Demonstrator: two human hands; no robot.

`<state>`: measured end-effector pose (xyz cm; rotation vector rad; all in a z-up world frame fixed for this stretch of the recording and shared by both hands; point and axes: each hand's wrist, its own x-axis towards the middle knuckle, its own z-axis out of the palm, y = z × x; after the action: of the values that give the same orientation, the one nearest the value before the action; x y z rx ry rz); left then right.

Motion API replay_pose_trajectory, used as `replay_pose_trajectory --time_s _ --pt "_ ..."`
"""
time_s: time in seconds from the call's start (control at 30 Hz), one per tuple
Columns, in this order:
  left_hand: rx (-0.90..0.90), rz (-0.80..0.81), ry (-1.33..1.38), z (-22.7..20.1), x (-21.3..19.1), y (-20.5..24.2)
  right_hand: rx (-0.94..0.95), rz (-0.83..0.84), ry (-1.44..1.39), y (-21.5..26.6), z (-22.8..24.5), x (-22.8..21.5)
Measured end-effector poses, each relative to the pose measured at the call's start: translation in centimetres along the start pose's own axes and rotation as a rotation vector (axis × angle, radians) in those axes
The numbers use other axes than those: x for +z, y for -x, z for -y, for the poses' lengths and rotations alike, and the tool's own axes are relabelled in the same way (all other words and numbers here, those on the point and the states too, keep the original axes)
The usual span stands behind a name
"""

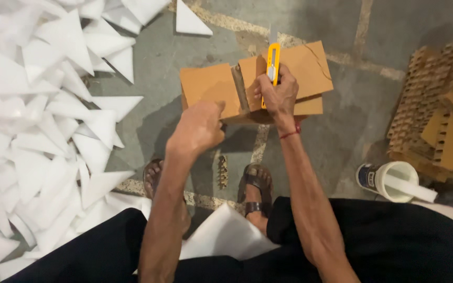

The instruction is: The person sits on the floor and uses a yellow utility knife to cut a stack of brown corrugated cardboard sheets into smaller rectangular pieces. They repeatedly score and snap the cardboard, separating the cut sections and stacking them.

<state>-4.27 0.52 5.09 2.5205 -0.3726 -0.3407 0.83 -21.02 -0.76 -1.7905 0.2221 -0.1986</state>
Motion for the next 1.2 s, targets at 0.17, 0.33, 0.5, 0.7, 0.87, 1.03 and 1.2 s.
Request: replay_pose_trajectory --time_s 0.17,0.33,0.5,0.7,0.87,1.03,1.2 --pt "0.127 -0.285 0.018 -1.1 1.1 -2.5 -0.042 0.033 -0.005 0.2 0.0 -0.1" --pt "0.243 -0.263 -0.306 1.2 3.5 -6.7 -0.032 0.140 -0.127 1.1 0.4 -1.3" --pt "0.209 -0.280 -0.323 2.3 5.3 -5.9 -0.010 0.111 0.131 7.0 1.3 -3.4" --pt "0.237 -0.344 -0.283 1.8 4.2 -5.4 -0.068 0.120 0.655 12.7 2.7 -3.4" --pt "0.242 -0.349 -0.261 2.0 4.4 -5.4 -0.319 0.150 0.643 13.4 1.4 -2.7" --pt "0.194 -0.288 -0.264 2.1 4.6 -5.8 -0.393 0.160 0.659 13.3 1.5 -2.5" --pt "0.197 -0.296 -0.287 2.0 4.4 -5.8 -0.362 0.167 0.671 13.0 2.6 -2.3"
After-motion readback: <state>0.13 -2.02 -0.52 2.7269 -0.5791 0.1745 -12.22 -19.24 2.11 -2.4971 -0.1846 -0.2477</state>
